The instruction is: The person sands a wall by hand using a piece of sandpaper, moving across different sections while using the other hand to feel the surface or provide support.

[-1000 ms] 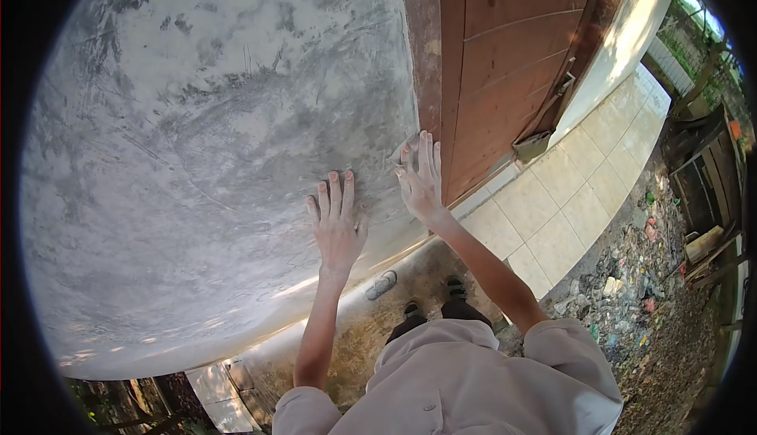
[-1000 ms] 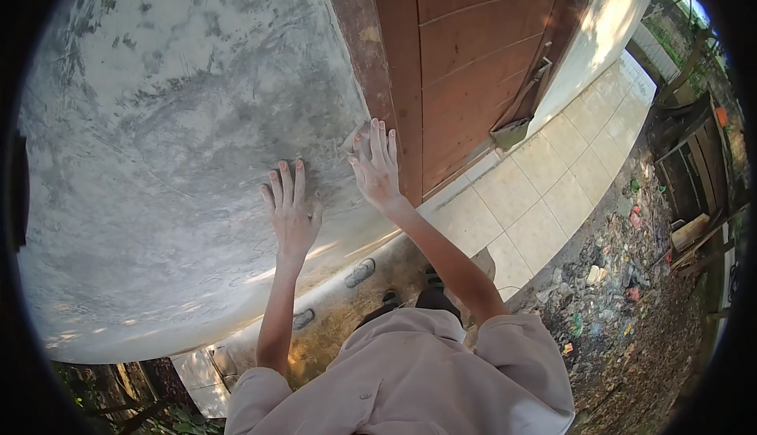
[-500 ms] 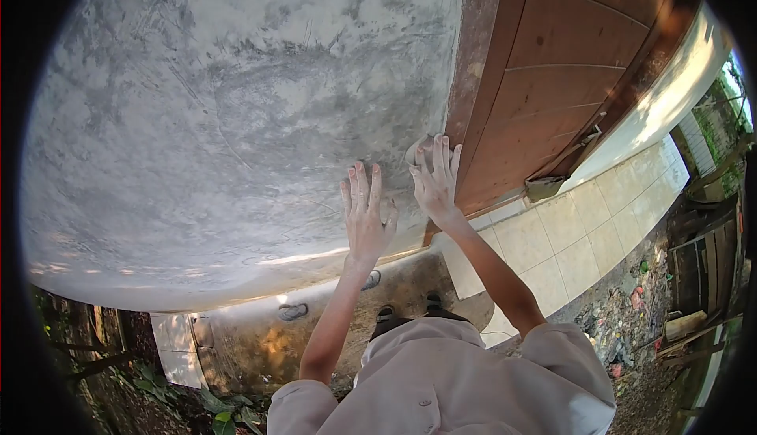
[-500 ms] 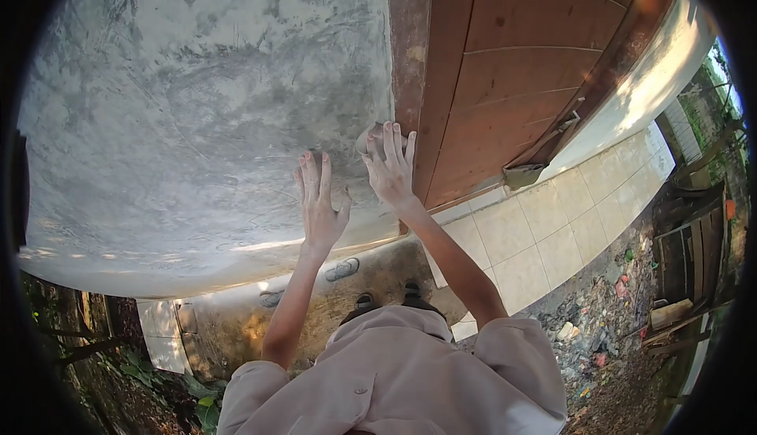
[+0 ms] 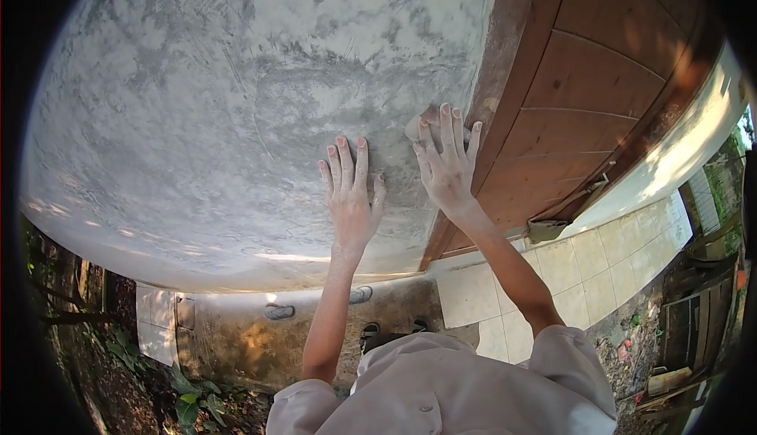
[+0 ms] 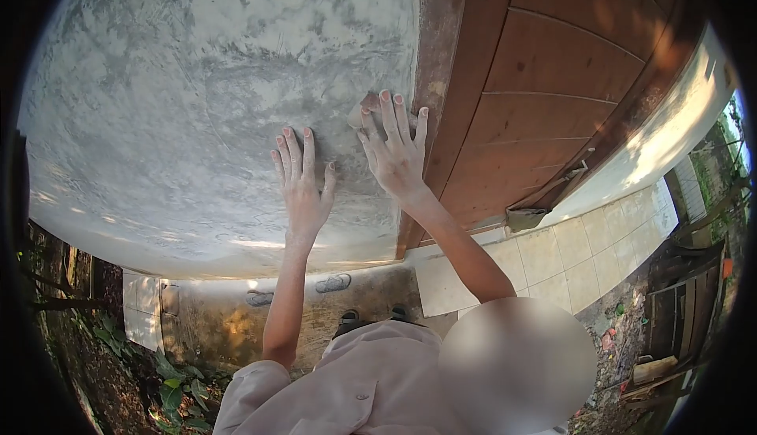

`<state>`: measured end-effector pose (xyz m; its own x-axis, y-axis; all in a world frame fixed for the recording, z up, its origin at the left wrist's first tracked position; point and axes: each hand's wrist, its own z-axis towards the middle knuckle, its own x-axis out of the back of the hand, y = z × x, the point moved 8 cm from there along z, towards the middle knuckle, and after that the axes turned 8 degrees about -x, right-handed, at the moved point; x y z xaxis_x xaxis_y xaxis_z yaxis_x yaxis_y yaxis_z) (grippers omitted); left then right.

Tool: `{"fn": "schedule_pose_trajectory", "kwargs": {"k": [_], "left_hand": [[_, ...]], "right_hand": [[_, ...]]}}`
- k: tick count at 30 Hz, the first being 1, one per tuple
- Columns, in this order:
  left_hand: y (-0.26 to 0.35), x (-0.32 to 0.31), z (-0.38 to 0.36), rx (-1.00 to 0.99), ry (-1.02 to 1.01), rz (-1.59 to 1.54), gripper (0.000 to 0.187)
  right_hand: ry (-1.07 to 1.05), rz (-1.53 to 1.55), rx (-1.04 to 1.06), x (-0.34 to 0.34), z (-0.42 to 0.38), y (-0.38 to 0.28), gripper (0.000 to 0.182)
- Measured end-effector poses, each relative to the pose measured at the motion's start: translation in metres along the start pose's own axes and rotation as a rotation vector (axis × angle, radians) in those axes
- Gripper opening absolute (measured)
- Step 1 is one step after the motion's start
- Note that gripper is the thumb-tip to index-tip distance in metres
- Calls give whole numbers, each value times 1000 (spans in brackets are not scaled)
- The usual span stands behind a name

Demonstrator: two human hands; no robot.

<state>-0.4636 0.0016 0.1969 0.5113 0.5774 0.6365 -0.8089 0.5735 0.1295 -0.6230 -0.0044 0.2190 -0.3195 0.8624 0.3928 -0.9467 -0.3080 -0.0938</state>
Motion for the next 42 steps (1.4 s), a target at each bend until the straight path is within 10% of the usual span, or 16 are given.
{"fn": "schedule_pose_trajectory", "kwargs": {"k": [8,17,24,32,42], "left_hand": [[7,1,1,63,25,-28,74],[8,5,2,84,21,-65,74],[-4,14,-4,116,12,-48,73],[-40,33,-13,187,62,-60,70],[-89,67,-11,287,182,-26,63]], "right_hand": [[333,47,-144,45,101,-4,48],[108,-37,381,26,101,-28,48],[360,72,-189,43,110,-26,40],[154,21,349,-15,77,-94,48],[419,143,-261,45,150,-69,36]]}}
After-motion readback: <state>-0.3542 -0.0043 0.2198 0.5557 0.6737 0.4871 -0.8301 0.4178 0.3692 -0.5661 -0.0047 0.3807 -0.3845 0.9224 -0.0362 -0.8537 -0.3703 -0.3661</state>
